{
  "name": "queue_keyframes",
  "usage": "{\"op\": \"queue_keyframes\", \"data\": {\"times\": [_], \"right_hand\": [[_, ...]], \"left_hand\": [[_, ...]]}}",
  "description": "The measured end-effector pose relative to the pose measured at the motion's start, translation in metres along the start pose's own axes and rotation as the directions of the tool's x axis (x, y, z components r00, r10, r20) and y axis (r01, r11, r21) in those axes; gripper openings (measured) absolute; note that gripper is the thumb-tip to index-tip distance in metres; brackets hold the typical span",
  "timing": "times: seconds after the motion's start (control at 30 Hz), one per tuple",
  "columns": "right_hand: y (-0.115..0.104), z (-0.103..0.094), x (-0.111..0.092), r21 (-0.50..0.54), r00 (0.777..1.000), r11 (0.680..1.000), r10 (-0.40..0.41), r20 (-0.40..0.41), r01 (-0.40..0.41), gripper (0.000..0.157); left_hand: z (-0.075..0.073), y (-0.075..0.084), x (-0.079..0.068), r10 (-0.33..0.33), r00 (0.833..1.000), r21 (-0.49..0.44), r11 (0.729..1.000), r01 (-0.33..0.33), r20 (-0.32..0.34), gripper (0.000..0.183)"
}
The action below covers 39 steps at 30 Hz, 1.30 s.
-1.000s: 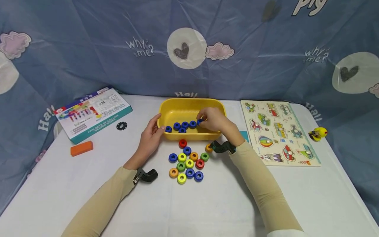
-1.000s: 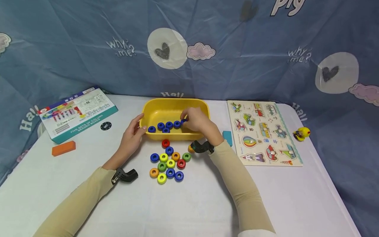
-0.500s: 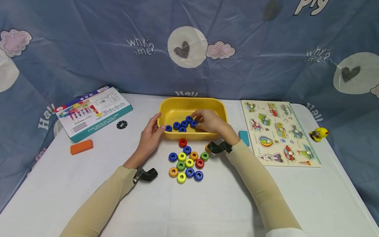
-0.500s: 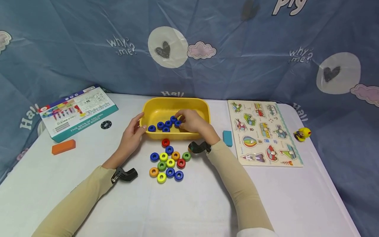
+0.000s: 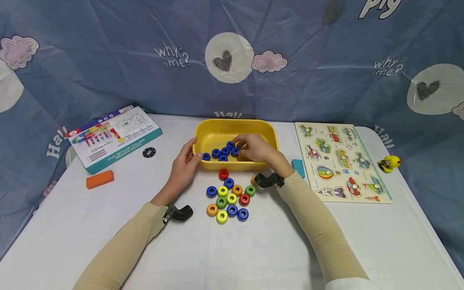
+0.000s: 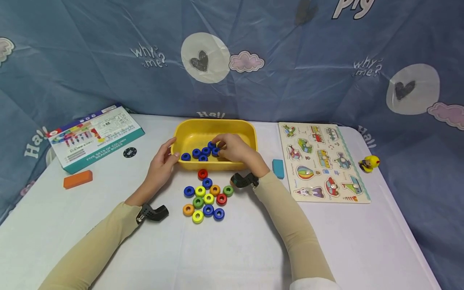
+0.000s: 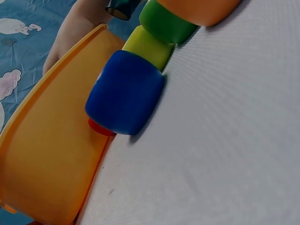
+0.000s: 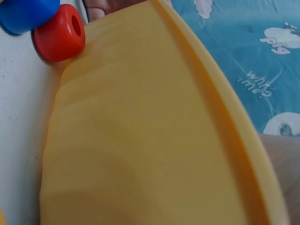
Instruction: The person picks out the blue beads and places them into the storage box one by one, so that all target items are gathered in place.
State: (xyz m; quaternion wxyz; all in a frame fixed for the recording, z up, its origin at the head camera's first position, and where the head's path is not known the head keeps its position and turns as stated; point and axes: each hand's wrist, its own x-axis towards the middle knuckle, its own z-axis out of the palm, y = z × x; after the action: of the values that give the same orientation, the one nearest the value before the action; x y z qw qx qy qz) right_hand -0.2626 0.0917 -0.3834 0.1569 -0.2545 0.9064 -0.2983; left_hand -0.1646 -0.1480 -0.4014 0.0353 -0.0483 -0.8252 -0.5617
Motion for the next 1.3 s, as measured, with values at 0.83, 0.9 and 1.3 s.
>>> {"op": "queue_keyframes", "data": {"times": [0.83,0.9,1.3], "right_hand": [[-0.069,0.064,-0.051,-0.131,0.875,0.866,-0.468,0.121,0.482,0.024],[-0.070,0.072,-0.050,-0.191,0.886,0.867,-0.438,0.150,0.461,0.021],[-0.074,0.059,-0.051,-0.199,0.888,0.866,-0.453,0.076,0.458,0.020]], "left_hand": [[-0.001,-0.001,0.000,0.010,1.000,0.003,1.000,-0.010,0.000,0.054],[-0.002,-0.001,0.000,0.007,1.000,0.003,1.000,-0.007,0.000,0.054],[-0.002,-0.009,0.002,0.018,1.000,0.001,1.000,-0.018,0.003,0.055]]}}
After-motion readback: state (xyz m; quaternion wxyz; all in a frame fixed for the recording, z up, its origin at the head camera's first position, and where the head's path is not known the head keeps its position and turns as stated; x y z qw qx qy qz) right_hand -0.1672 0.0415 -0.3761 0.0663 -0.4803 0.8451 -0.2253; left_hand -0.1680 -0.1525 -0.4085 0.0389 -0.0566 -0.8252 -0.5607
